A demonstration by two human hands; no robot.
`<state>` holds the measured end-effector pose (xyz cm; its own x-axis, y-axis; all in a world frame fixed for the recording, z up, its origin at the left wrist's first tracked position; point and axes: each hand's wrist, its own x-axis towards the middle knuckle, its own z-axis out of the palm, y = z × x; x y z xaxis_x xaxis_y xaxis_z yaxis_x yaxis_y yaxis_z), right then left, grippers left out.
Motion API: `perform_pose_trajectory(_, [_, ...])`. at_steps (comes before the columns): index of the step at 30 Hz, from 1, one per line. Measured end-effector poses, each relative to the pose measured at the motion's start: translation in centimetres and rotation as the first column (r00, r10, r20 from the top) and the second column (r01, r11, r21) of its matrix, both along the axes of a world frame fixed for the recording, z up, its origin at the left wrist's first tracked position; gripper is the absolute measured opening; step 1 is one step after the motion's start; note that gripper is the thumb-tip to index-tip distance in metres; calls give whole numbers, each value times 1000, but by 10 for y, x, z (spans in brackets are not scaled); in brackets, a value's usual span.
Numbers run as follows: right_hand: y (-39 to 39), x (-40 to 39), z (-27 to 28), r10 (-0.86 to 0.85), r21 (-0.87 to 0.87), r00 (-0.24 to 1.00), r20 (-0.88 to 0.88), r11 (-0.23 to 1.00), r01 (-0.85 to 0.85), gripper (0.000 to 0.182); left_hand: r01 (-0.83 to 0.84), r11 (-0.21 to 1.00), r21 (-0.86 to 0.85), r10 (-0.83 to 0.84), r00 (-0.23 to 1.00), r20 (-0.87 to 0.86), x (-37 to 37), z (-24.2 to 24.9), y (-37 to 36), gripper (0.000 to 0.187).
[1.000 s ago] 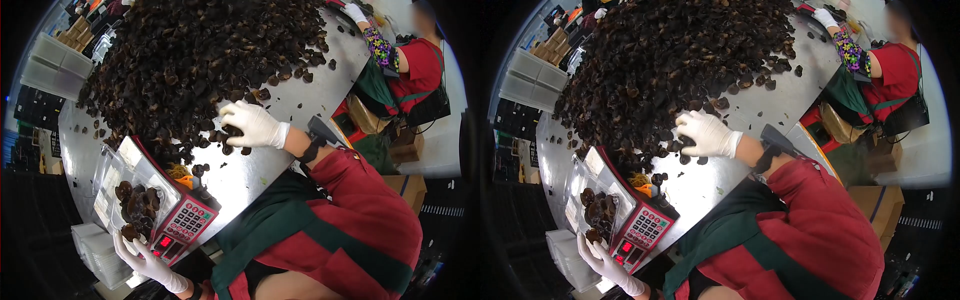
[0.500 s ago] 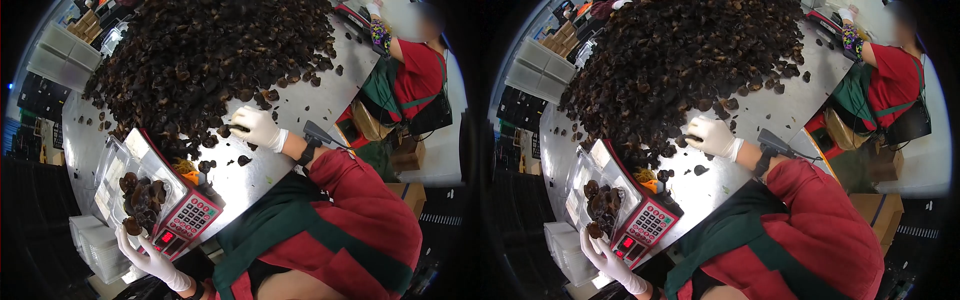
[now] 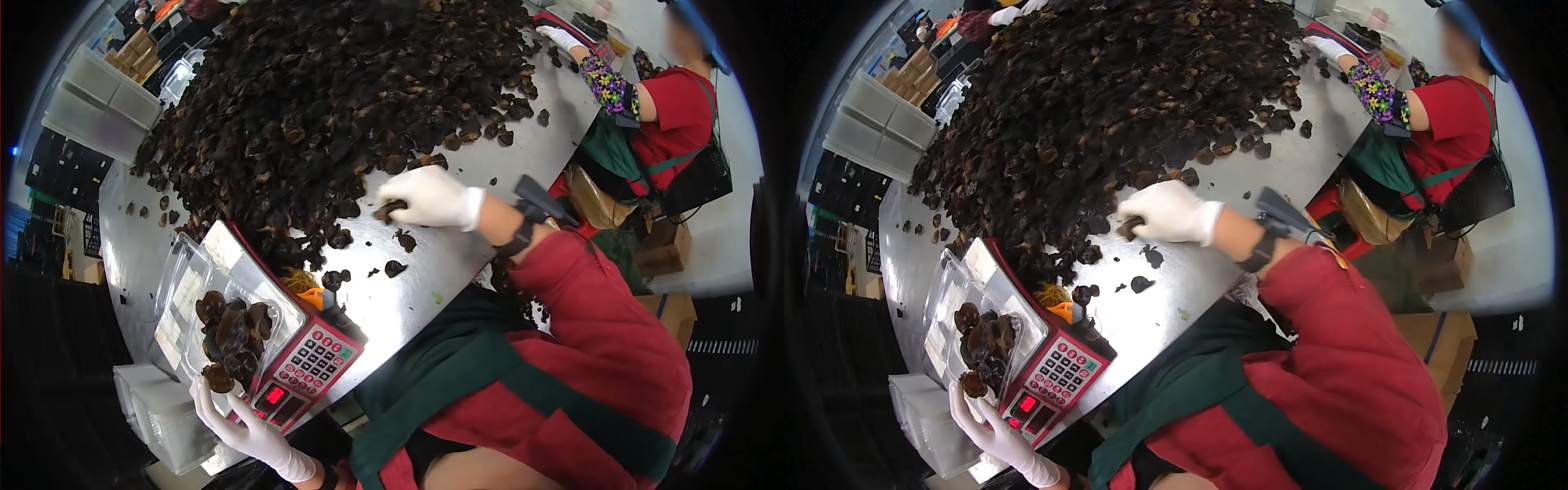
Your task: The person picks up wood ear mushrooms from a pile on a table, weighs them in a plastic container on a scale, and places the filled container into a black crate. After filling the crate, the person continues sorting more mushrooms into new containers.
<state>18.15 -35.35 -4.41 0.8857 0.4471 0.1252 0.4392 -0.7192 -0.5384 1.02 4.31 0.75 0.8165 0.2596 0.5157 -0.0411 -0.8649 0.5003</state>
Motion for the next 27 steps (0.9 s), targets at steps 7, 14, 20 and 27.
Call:
perform_pose_trajectory(7, [-133, -85, 42, -159, -304, 901, -403, 952, 32, 33, 16, 992, -124, -12, 999, 39, 12, -3, -4, 39])
perform_pose_trajectory(14, [-41, -54, 51, -20, 310, 917, -398, 938, 155, 16, 70, 990, -120, -59, 994, 87, 19, 1, -3, 39])
perform_pose_trajectory(20, [161, -16, 105, 463, 671, 884, -56, 673, -310, 16, 3, 993, -117, 9, 994, 108, 19, 15, 0, 38])
perform_pose_trajectory(27, [301, -20, 59, 458, 57, 770, 443, 843, -535, 44, 37, 935, -352, -7, 996, 88, 33, 9, 0, 47])
